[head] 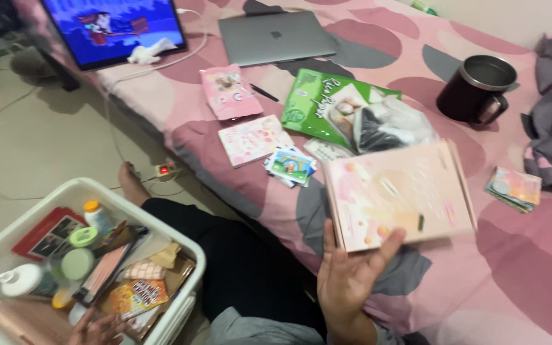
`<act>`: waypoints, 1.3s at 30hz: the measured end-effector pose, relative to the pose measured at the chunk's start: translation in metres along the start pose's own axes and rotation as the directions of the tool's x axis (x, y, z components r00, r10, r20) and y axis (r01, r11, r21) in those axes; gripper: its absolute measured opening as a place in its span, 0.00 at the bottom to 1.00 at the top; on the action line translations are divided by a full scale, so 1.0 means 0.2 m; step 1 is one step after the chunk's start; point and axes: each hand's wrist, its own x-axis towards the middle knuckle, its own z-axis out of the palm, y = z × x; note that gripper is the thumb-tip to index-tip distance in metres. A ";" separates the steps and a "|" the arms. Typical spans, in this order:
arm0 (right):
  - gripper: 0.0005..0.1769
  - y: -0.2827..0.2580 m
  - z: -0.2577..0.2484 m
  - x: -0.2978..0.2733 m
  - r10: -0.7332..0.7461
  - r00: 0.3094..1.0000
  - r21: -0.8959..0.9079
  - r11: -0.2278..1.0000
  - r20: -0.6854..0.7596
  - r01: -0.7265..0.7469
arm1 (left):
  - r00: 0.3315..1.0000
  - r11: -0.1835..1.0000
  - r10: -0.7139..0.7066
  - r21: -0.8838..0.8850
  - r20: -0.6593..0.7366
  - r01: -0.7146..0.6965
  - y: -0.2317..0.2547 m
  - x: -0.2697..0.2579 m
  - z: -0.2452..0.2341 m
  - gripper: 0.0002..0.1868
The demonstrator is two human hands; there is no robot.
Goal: The person sits on the floor and empties a white plastic storage bin, removing items one by one and placing them on the bed. They handle plastic bags, bottles, a pink pouch, a notebook, a box, a makeup palette, a knife, and a plastic bag, setting each aside on the bed.
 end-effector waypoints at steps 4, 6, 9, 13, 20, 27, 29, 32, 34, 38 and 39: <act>0.56 -0.01 -0.07 -0.08 -0.078 0.994 -0.048 0.996 0.073 0.082 | 0.998 0.998 -0.052 0.047 -0.025 0.053 0.05 0.03 0.06 0.35; 0.59 -0.01 -0.08 -0.11 -0.046 0.987 -0.172 0.982 0.154 0.073 | 0.997 0.997 -0.060 0.052 -0.041 0.062 0.08 0.01 0.06 0.35; 0.61 -0.02 -0.07 -0.11 0.049 0.983 -0.170 0.985 0.177 -0.018 | 0.997 0.997 -0.057 0.058 -0.052 0.060 0.11 -0.01 0.05 0.34; 0.62 -0.06 -0.03 -0.05 0.150 0.977 -0.228 0.967 0.154 -0.112 | 0.998 0.999 -0.022 0.043 -0.052 0.024 0.10 -0.05 0.04 0.34; 0.50 -0.12 0.01 0.21 0.301 0.952 -0.057 0.953 0.044 -0.299 | 0.989 0.987 0.143 -0.067 -0.042 -0.146 -0.05 -0.20 -0.09 0.33; 0.51 -0.12 0.06 0.34 0.387 0.917 0.114 0.920 -0.096 -0.376 | 0.954 0.958 0.282 -0.030 -0.106 -0.286 -0.11 -0.37 -0.02 0.31; 0.52 -0.14 0.10 0.25 0.556 0.830 0.021 0.831 -0.043 -0.556 | 0.956 0.966 0.240 -0.051 -0.167 -0.251 -0.09 -0.42 0.02 0.30; 0.48 -0.01 0.17 0.08 0.537 0.796 0.036 0.822 0.280 -0.568 | 0.952 0.952 0.271 -0.108 -0.143 -0.287 -0.05 -0.43 0.10 0.28; 0.43 0.15 0.21 -0.06 0.628 0.657 -0.056 0.739 0.418 -0.671 | 0.929 0.927 0.348 -0.106 -0.123 -0.361 -0.02 -0.45 0.11 0.27; 0.34 0.53 0.32 -0.39 0.780 0.292 -0.366 0.543 0.553 -0.756 | 0.837 0.851 0.520 0.022 -0.171 -0.525 0.05 -0.56 0.17 0.21; 0.32 0.61 0.36 -0.49 0.789 0.193 -0.414 0.494 0.584 -0.765 | 0.752 0.773 0.633 0.186 -0.185 -0.606 0.07 -0.62 0.17 0.19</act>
